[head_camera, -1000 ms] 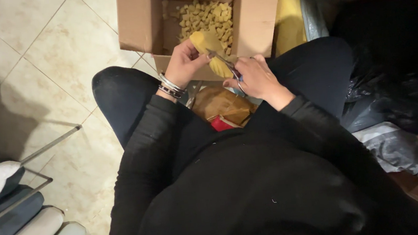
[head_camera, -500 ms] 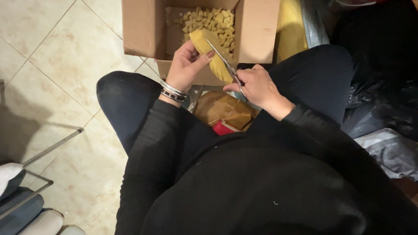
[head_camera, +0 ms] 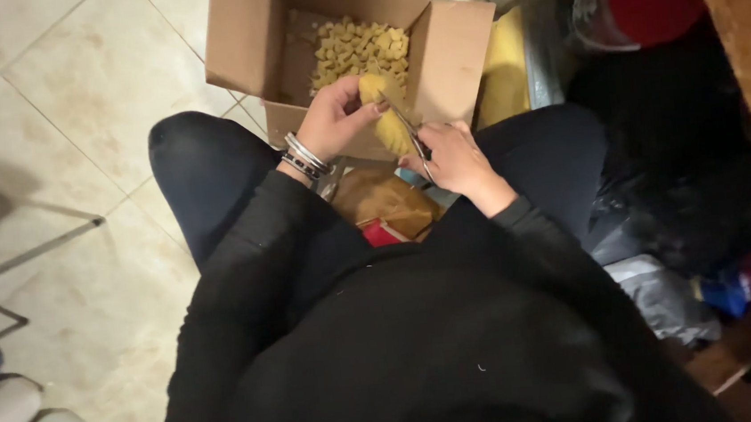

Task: Cutting a piece of foam into small cubes and collecting them in a box.

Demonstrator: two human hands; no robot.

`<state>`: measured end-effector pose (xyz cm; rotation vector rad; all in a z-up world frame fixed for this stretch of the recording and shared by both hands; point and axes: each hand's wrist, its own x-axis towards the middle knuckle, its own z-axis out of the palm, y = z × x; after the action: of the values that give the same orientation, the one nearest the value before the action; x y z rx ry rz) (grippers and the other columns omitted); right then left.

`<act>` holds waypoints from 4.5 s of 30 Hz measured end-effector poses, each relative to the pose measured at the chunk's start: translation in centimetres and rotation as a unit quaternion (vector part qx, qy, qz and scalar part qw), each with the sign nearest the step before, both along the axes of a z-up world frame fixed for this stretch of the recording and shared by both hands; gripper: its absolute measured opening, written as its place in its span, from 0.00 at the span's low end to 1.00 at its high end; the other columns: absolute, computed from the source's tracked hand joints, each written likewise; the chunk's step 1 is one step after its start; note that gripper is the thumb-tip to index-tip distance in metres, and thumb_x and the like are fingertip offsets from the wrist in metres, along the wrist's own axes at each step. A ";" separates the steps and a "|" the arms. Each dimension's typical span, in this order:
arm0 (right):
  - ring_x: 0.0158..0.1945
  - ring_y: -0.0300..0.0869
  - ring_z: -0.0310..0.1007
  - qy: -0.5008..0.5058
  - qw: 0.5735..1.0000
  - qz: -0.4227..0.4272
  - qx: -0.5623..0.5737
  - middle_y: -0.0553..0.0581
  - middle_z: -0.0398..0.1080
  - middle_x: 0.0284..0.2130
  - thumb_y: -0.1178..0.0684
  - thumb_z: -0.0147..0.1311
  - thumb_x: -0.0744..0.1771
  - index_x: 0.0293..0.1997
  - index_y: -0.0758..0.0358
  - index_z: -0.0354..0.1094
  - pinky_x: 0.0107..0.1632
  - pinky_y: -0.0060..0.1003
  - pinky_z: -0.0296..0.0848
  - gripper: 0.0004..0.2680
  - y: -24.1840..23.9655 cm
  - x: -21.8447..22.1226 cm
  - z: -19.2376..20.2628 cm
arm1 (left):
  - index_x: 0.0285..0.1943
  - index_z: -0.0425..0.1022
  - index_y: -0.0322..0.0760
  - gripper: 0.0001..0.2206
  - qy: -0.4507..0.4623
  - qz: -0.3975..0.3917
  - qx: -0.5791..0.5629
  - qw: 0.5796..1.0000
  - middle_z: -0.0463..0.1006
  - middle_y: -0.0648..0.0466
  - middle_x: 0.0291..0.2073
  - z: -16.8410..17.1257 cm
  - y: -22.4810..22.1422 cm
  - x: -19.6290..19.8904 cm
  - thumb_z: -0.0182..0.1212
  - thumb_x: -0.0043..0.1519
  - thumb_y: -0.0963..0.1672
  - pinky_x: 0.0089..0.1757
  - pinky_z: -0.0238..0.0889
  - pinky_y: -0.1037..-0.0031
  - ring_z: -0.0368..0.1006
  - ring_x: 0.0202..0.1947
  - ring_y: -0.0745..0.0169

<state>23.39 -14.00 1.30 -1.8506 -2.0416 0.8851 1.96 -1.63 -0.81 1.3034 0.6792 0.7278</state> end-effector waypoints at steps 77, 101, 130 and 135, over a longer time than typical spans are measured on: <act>0.23 0.37 0.79 0.309 0.932 -0.191 0.014 0.43 0.74 0.17 0.35 0.68 0.60 0.30 0.48 0.74 0.26 0.28 0.74 0.12 2.5 -4.0 -3.4 | 0.44 0.69 0.20 0.13 -0.144 -0.072 -0.189 0.969 0.71 0.34 0.54 4.8 -1.1 0.8 0.56 0.50 0.36 0.59 0.72 0.47 0.74 0.55 0.38; 0.31 0.48 0.66 0.751 0.334 -0.562 0.096 0.64 0.70 0.31 0.62 0.52 0.68 0.39 0.72 0.71 0.42 0.47 0.73 0.04 -14.8 19.5 -8.9 | 0.69 0.70 0.46 0.21 -0.087 0.161 -0.337 0.923 0.78 0.52 0.43 4.1 1.1 -0.5 0.51 0.69 0.52 0.39 0.77 0.72 0.71 0.27 0.67; 0.33 0.34 0.71 0.259 0.818 -0.491 0.148 0.54 0.78 0.39 0.57 0.66 0.70 0.40 0.63 0.71 0.38 0.28 0.73 0.06 -13.1 21.1 -14.7 | 0.75 0.58 0.38 0.25 -0.133 0.067 -0.177 0.973 0.64 0.50 0.68 2.6 0.4 0.1 0.52 0.66 0.36 0.51 0.65 0.74 0.65 0.50 0.63; 0.29 0.36 0.65 0.219 0.838 -0.441 0.234 0.55 0.70 0.36 0.54 0.60 0.74 0.55 0.71 0.71 0.33 0.28 0.69 0.09 -6.7 16.3 2.4 | 0.78 0.56 0.40 0.34 -0.191 0.037 -0.148 0.970 0.75 0.43 0.59 2.9 0.6 0.0 0.46 0.60 0.30 0.49 0.62 0.79 0.68 0.47 0.62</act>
<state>39.74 -20.68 3.74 -1.7712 -0.8352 0.4169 1.94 -1.00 2.09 0.8382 0.5012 0.8730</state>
